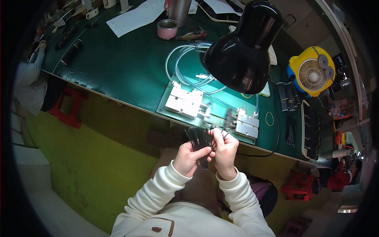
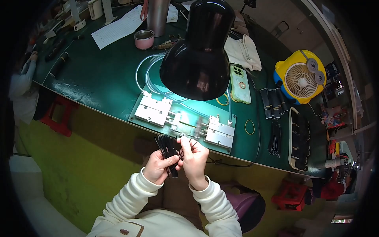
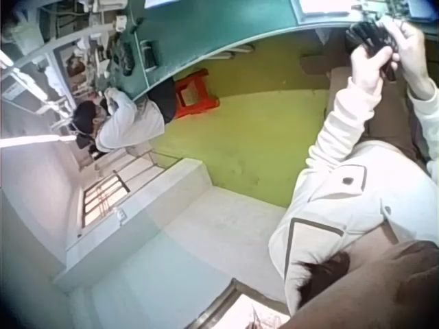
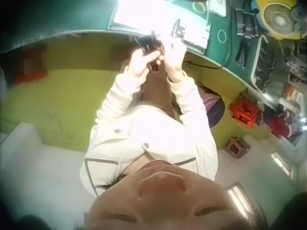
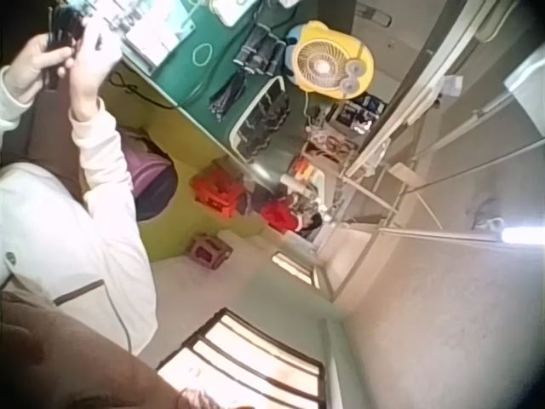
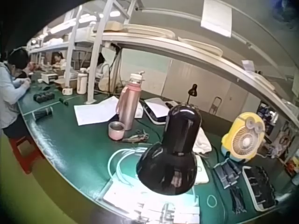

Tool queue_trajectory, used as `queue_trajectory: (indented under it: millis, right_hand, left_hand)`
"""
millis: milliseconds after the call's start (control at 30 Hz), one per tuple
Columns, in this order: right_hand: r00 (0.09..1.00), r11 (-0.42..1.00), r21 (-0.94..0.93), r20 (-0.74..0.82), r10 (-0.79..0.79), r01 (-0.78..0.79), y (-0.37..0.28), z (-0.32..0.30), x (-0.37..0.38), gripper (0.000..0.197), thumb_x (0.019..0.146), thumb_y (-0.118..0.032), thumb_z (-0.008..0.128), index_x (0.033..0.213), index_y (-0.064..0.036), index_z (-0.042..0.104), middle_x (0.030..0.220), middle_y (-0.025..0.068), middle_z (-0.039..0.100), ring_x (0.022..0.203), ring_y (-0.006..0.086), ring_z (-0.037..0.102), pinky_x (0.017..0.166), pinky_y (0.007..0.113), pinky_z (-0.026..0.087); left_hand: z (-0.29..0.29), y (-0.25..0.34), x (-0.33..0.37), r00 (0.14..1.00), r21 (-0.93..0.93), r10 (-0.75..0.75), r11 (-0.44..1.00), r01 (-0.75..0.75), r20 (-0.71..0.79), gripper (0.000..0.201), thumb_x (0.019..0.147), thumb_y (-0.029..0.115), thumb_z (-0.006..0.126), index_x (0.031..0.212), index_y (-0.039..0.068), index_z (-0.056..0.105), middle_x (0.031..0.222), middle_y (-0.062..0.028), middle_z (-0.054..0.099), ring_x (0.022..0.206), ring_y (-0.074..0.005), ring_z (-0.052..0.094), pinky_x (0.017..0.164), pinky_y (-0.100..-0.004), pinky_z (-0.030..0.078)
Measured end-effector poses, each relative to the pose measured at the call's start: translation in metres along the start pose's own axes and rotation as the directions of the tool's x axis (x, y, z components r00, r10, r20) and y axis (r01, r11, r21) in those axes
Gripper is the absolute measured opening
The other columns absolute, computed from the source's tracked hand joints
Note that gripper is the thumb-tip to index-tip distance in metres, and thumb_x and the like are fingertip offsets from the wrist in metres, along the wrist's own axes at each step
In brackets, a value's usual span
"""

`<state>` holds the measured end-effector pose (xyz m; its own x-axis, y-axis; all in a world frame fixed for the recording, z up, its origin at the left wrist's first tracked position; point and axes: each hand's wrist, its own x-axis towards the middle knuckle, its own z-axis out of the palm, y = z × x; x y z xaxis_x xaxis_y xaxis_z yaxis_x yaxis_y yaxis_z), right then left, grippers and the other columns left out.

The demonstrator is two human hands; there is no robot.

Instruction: The person assembles electronic components by handling and sorting bundles of wires by hand at a workbench.

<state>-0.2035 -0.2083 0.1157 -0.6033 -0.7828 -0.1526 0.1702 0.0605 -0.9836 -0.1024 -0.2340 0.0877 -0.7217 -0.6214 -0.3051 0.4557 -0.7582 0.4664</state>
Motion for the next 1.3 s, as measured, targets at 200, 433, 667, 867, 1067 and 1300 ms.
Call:
queue_trajectory:
  millis: [200,433,667,867,1067,1300]
  right_hand:
    - [0.999,1.0,0.0,-0.04,0.027,-0.027,-0.001,0.002,-0.001,0.02,0.081,-0.015,0.051,0.07,0.0016,0.056,0.047,-0.0012,0.046,0.032,0.0015,0.037,0.029,0.016,0.028]
    - [0.998,1.0,-0.016,0.062,-0.011,0.012,-0.009,0.004,-0.008,0.021,0.082,-0.016,0.05,0.073,0.0018,0.057,0.048,-0.0013,0.047,0.033,0.0018,0.037,0.029,0.016,0.029]
    - [1.0,1.0,0.002,0.017,0.003,-0.003,-0.003,0.003,-0.006,0.02,0.082,-0.015,0.05,0.075,0.0014,0.058,0.048,-0.0021,0.046,0.034,0.0013,0.037,0.031,0.016,0.029]
    - [1.0,1.0,0.008,0.014,-0.002,0.001,0.001,0.001,-0.001,0.019,0.081,-0.015,0.05,0.075,0.0014,0.058,0.048,-0.0026,0.046,0.034,0.0012,0.038,0.031,0.016,0.029]
    - [1.0,1.0,-0.004,-0.017,-0.013,0.013,0.001,0.002,-0.001,0.021,0.081,-0.016,0.051,0.072,0.0013,0.058,0.048,-0.0022,0.046,0.034,0.001,0.037,0.031,0.015,0.028]
    - [0.999,1.0,0.0,-0.027,-0.025,0.025,0.005,0.0,0.0,0.021,0.08,-0.015,0.052,0.07,0.0015,0.057,0.048,-0.0013,0.048,0.034,0.0011,0.038,0.03,0.015,0.028]
  left_hand:
    - [0.001,0.0,-0.001,1.0,-0.036,-0.017,0.999,0.016,-0.021,0.011,0.075,0.001,0.055,0.086,0.0,0.054,0.078,-0.0071,0.057,0.065,-0.0132,0.056,0.057,-0.0227,0.046]
    - [-0.004,-0.001,-0.005,1.0,0.01,-0.011,1.0,0.011,0.014,0.01,0.074,0.002,0.056,0.084,0.001,0.054,0.076,-0.0062,0.057,0.065,-0.0132,0.056,0.056,-0.0223,0.046]
    - [-0.001,0.001,-0.006,0.999,0.005,-0.007,1.0,0.008,-0.036,0.01,0.075,0.002,0.056,0.084,0.001,0.055,0.076,-0.006,0.057,0.065,-0.0135,0.056,0.056,-0.0221,0.046]
    - [0.0,0.003,-0.004,0.999,0.002,-0.014,1.0,0.014,-0.042,0.01,0.075,0.002,0.056,0.085,0.001,0.055,0.076,-0.0059,0.057,0.066,-0.0139,0.057,0.057,-0.0223,0.046]
    - [-0.001,0.002,-0.002,1.0,0.002,-0.018,1.0,0.018,-0.025,0.01,0.075,0.002,0.055,0.085,0.001,0.055,0.076,-0.0061,0.057,0.066,-0.0144,0.057,0.059,-0.0244,0.048]
    - [0.002,0.006,-0.004,0.998,0.005,-0.044,0.999,0.044,-0.052,0.01,0.075,0.001,0.055,0.085,0.0,0.055,0.077,-0.0065,0.057,0.066,-0.015,0.058,0.06,-0.0255,0.05]
